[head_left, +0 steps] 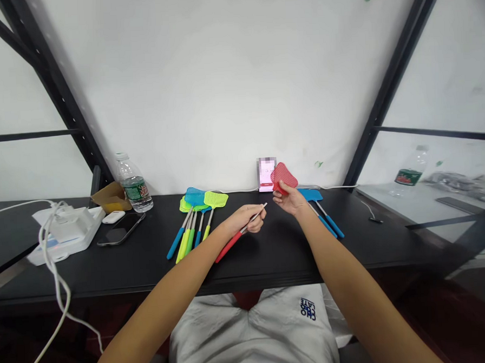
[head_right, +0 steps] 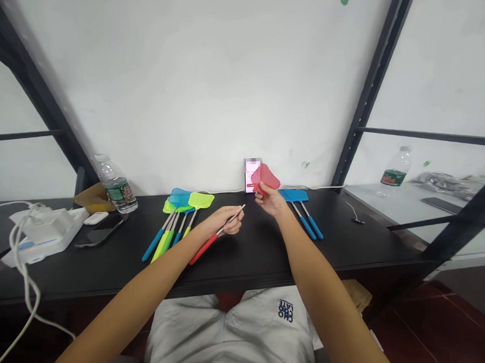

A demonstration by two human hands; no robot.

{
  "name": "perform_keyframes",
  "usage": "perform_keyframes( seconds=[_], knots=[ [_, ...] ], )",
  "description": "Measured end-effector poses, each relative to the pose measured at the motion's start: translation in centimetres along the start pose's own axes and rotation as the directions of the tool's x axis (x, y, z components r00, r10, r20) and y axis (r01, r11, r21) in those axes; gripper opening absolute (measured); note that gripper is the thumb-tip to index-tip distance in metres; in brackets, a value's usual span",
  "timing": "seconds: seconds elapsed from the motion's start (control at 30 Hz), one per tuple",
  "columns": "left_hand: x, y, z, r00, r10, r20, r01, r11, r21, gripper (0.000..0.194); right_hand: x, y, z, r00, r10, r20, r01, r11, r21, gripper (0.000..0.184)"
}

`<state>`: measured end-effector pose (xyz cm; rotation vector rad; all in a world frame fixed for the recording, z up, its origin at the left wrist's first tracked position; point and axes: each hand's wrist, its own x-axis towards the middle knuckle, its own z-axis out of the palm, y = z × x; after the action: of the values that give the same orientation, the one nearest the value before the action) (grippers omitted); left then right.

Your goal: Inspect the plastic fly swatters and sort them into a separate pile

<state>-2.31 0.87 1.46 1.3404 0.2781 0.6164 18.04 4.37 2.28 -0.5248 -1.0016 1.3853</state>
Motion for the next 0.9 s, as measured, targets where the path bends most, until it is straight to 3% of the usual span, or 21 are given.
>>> perform_keyframes(
  seconds=[0.1, 0.23, 0.4, 0.5, 0.63, 0.73, 0.9],
  knots=[
    [0.3, -0.4, -0.3, 0.996, 0.012, -0.088, -0.008, 0.999, 0.039, 0.03, 0.3, 1.4, -0.3, 0.994, 0.097, -0.04, -0.105, 0.945, -0.311, 0.033],
    [0.7, -0.8, -0.8, 0.981, 0.014, -0.194, 0.009, 0.993, 0.115, 0.033, 0.6, 2.7, -0.5, 0.971, 0.219, -0.093, -0.225, 0.71, -0.668, 0.037],
    [0.7, -1.3, -1.1, 0.947, 0.02, -0.32, 0.081, 0.951, 0.298, 0.032, 0.8, 2.9, -0.8, 0.969, 0.151, -0.195, -0.241, 0.419, -0.875, 0.039],
    [0.3, -1.4, -0.9, 0.902, 0.126, -0.413, 0.163, 0.786, 0.596, 0.029, 1.0, 3.1, -1.2, 0.981, 0.007, -0.192, -0.19, 0.188, -0.964, 0.037],
    [-0.1, -1.3, -0.5, 0.885, 0.298, -0.357, 0.235, 0.377, 0.896, 0.026, 1.2, 3.0, -1.7, 0.958, -0.127, -0.255, -0.265, -0.069, -0.962, 0.036],
    [-0.2, -1.3, -0.5, 0.89, 0.31, -0.334, 0.276, 0.216, 0.936, 0.022, 1.0, 2.6, -1.9, 0.924, -0.143, -0.356, -0.374, -0.127, -0.919, 0.035],
    [-0.1, -1.3, -0.9, 0.888, 0.291, -0.355, 0.321, 0.161, 0.933, 0.02, 0.8, 2.4, -1.8, 0.905, -0.225, -0.36, -0.394, -0.133, -0.909, 0.031]
  ],
)
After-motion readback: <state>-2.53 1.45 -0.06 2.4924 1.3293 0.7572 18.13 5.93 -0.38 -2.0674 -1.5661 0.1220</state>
